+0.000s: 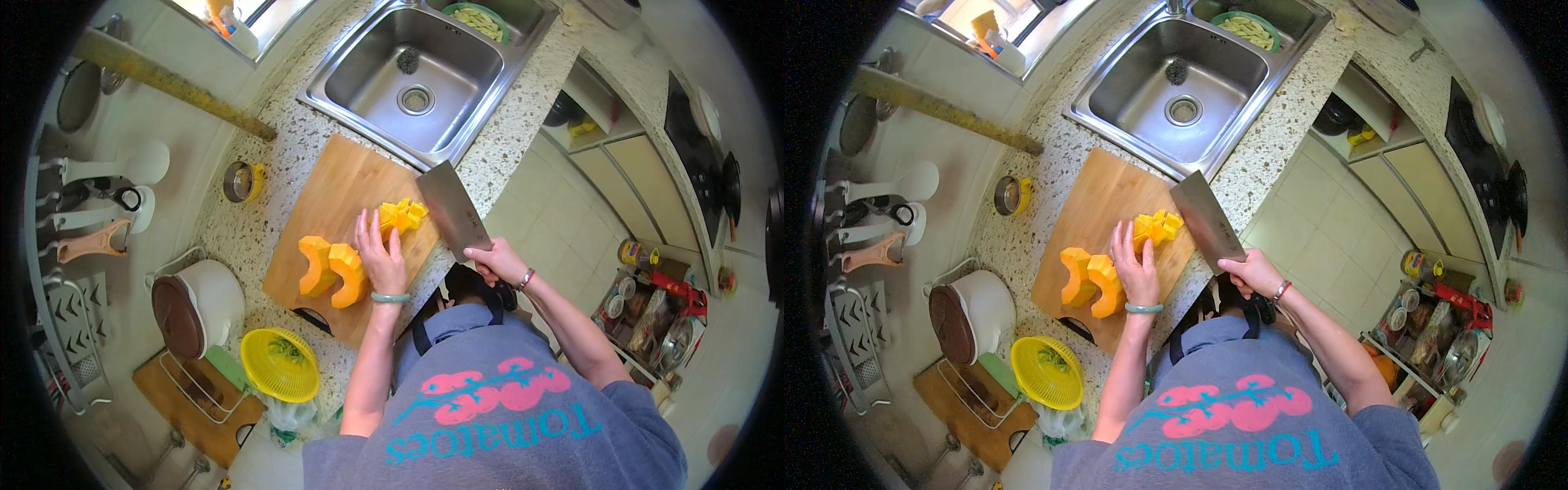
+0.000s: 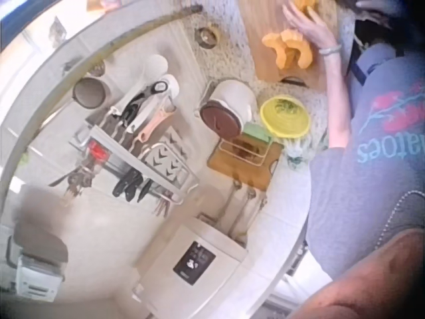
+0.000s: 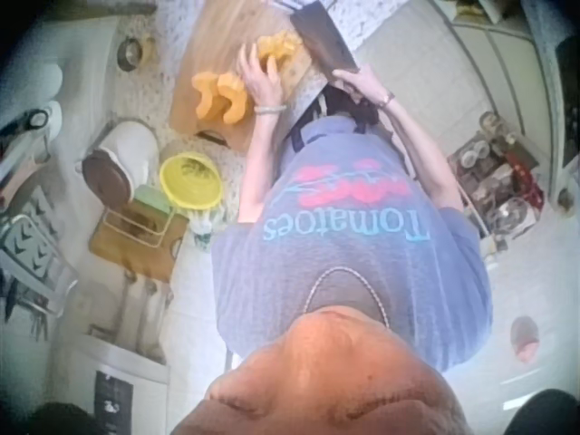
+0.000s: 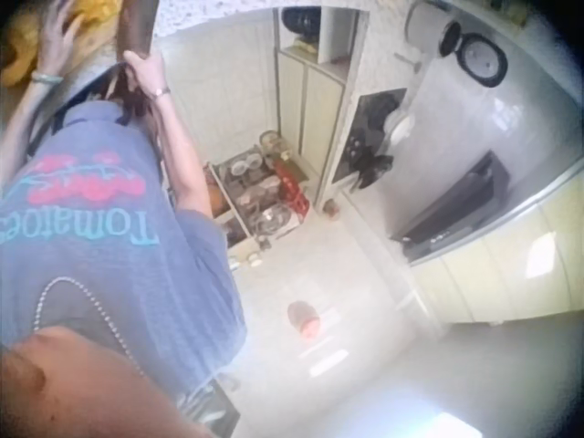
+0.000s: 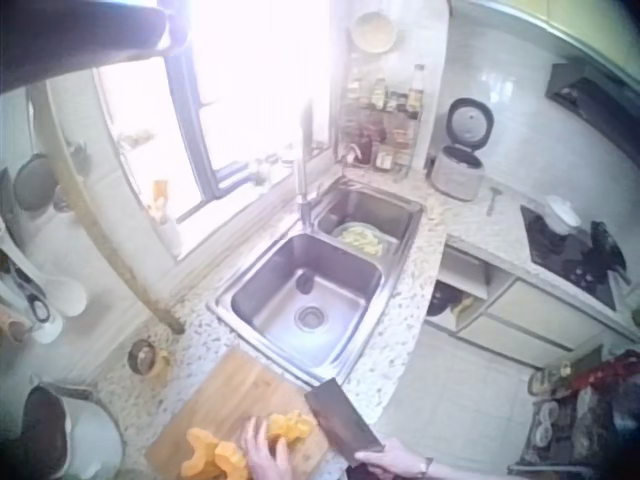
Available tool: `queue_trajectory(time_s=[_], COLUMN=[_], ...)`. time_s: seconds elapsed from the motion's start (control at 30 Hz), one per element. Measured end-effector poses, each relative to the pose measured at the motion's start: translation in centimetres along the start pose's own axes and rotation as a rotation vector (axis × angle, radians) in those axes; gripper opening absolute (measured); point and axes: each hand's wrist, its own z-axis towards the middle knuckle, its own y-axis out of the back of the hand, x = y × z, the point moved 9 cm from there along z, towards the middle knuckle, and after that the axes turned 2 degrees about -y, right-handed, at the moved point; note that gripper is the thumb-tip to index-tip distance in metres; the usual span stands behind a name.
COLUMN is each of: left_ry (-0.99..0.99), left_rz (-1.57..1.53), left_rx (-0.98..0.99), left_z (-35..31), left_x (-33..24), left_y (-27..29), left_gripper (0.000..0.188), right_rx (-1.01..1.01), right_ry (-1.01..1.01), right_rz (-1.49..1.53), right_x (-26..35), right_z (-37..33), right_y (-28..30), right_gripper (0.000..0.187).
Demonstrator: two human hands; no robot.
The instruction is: The person uses a cleaver to slice a piece of orange pumpkin into cubes on a wooden cutting board. After finishing the chopping, the person wipes the stovetop surface with a cloth.
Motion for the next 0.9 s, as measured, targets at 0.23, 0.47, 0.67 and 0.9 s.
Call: queue_trajectory(time_s=[0.23,0.47,0.67,0.9], left_ry=[0.070,0.123,0.181,0.196], left_rz=[-0.097,-0.038,-0.048,-0.122], left_rx=[0.058,0.053,-0.005,-0.108], left_z=[-0.1,0.0,0.2,-0.6], left_x=[0.9,0.7,0.5,0.5], left_y=[-3.8,-4.6,-4.8,-4.2], left_gripper=[0.051,0.058,0.061,0.056], right_rx=[0.008,0.130,0.238,0.308], right_ry=[-0.103,-0.092,-0.116,-0.142], right_rz=[0.074,0.037,-0.016,-0.030], right_x=[-3.7,-3.2,-2.9,-3.1], right_z=[0.3,2.5,3.7,3.3], right_y=[1.2,-2.2,-5.2,-6.2], right_gripper=[0.038,0.035,0.030,0.026])
